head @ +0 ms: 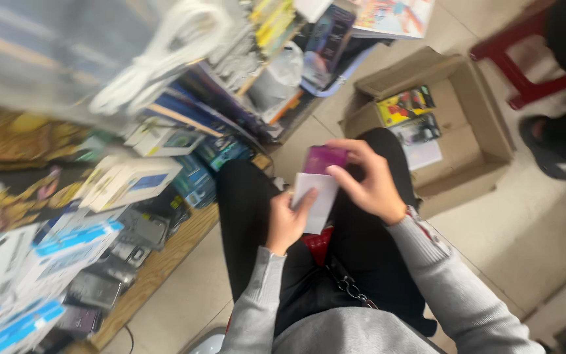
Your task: The person sits on a stool and repeatedly picks up a purple box and a white paper sheet. They place the purple box inside the white sheet, fold the sheet around it, and then place the wrapped item into a cardboard box on the floor. This process is repeated multiple times.
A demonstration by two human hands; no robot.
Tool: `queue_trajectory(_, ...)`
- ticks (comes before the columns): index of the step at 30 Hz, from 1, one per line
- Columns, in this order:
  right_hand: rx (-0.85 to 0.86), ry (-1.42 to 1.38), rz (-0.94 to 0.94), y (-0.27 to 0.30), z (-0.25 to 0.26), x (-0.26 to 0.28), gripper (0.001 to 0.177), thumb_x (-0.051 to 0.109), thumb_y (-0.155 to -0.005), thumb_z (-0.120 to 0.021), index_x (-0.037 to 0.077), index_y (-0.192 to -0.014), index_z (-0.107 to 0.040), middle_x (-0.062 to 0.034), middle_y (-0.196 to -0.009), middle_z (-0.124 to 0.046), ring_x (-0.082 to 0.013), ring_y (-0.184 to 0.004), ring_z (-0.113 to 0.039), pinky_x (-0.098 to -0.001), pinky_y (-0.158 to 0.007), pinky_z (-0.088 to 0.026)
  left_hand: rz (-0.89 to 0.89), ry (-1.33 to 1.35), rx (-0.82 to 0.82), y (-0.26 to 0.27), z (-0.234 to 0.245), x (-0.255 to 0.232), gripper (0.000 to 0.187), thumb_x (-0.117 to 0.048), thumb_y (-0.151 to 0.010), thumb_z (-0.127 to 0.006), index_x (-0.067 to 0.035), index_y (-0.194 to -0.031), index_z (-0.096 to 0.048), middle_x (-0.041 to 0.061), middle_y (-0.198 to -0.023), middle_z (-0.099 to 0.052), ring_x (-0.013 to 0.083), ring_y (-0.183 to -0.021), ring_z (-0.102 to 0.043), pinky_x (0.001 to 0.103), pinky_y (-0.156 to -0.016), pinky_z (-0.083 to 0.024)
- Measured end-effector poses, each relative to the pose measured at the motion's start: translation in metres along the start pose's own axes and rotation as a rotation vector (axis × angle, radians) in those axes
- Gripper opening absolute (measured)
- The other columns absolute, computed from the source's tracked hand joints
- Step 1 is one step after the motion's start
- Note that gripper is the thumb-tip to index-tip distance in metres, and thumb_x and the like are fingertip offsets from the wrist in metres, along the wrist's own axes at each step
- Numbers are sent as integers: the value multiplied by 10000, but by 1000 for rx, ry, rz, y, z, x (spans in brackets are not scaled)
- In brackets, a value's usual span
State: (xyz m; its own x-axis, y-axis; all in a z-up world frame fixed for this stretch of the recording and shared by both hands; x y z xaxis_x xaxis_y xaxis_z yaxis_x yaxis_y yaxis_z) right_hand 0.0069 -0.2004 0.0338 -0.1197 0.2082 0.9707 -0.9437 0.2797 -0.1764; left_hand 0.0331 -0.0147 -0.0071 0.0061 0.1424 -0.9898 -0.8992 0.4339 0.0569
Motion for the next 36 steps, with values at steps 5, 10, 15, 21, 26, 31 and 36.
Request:
queue_trajectory(5,132,101,117,-1,-5,18,303,226,-938,-739,60,-1189,-703,-131,-1013,-710,-315,-850,-727,-436,-792,-579,46,-11,-77,-6,-8,7,253,-211,-960,-717,-75,-752,-672,33,-608,-671,80,-669,-546,293,-606,-510)
queue_trajectory(10,109,-26,-45,6,17,8,468,239,-941,-743,66,-1340,-570,-151,-1157,-674,-269,-816,-714,-436,-768,-602,68,9,-101,-27,-31,-27,232,-189,-992,-671,-76,-790,-662,-17,-671,-677,61,-684,-522,259,-644,-504)
queue_trajectory(15,-71,-108,-247,23,73,-13,172,137,-929,-753,53,-1047,-658,-33,-801,-686,-114,-761,-664,-324,-744,-609,-83,-1,-44,-56,-90,-36,152,-192,-986,-696,-40,-974,-709,106,-868,-769,72,-809,-589,317,-732,-553)
queue_trajectory(21,-674,-130,-441,65,217,-159,226,196,-1035,-713,89,-1214,-626,17,-1008,-615,-73,-874,-622,-212,-759,-590,-148,-148,78,-68,-180,-22,323,-240,-1105,-434,-88,-1366,-549,105,-1318,-606,315,-1227,-553,397,-1053,-454)
queue_trajectory(26,-945,-105,-607,147,294,-365,185,249,-1059,-681,143,-1179,-588,32,-1012,-633,-52,-845,-623,-168,-694,-571,-332,-566,78,-72,-204,-12,257,-266,-1032,-548,-167,-1252,-635,1,-1235,-632,253,-1195,-559,396,-954,-450)
queue_trajectory(31,-997,-2,-726,213,304,-552,291,207,-1021,-737,60,-1244,-622,-148,-1079,-693,-208,-932,-687,-339,-721,-621,-303,-598,74,-80,-204,-4,239,-270,-1011,-545,-166,-1186,-671,6,-1179,-652,265,-1168,-577,417,-954,-452)
queue_trajectory(36,-956,-151,-976,215,258,-606,392,210,-960,-770,106,-1286,-578,-136,-950,-713,-250,-764,-751,-399,-648,-690,-285,-625,55,-81,-205,3,236,-257,-976,-555,-190,-1161,-685,-17,-1168,-670,258,-1166,-596,409,-941,-451)
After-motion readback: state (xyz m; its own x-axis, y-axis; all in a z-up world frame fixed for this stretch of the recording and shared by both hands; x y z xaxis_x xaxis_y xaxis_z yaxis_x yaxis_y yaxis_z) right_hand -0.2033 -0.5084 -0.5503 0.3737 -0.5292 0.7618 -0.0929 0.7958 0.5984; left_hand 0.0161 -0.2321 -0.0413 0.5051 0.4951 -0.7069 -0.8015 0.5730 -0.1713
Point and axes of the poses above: each hand's wrist, its own y-axis away from the middle knuckle, its own z-axis out of the back of the hand, x = y × z, the point moved 4 cm from there along -y, towards the middle knuckle
